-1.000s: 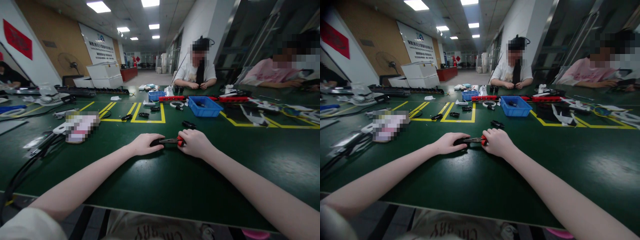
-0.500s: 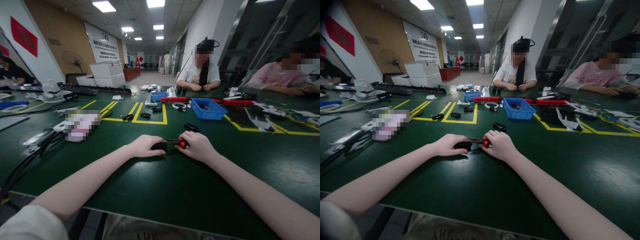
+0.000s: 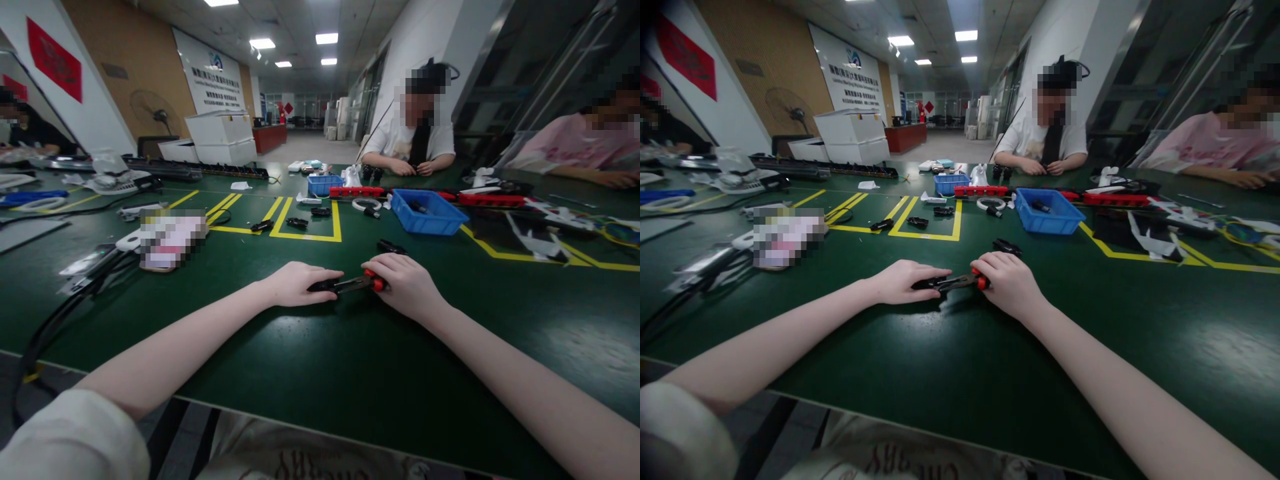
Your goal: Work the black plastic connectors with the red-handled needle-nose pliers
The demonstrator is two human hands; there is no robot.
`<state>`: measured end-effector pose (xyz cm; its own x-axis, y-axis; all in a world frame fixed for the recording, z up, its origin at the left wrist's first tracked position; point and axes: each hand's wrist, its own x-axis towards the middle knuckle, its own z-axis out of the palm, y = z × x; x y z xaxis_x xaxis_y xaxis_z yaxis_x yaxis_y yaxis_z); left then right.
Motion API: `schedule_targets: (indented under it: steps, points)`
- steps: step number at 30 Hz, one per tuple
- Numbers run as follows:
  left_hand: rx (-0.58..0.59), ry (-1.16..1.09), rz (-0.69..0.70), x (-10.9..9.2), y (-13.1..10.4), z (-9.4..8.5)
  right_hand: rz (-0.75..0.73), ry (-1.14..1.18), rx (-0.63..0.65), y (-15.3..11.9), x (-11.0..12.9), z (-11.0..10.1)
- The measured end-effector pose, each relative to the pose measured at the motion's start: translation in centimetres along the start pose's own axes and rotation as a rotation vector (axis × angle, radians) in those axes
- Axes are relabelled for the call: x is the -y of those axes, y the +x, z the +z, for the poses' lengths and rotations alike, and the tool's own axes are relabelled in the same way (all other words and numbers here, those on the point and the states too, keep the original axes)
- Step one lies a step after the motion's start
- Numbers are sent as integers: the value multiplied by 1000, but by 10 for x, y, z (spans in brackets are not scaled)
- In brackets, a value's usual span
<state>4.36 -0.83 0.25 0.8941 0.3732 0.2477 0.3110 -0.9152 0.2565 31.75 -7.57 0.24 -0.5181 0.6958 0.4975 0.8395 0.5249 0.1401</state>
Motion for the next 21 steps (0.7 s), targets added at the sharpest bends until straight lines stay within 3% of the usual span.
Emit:
schedule_targets:
  steps: [8, 21]
  points:
    - [-41, -47, 1, 2, -2, 2, -23, -2, 34, 1, 2, -1]
    - [-93, -164, -22, -14, -2, 1, 31, -48, 55, -3, -7, -7]
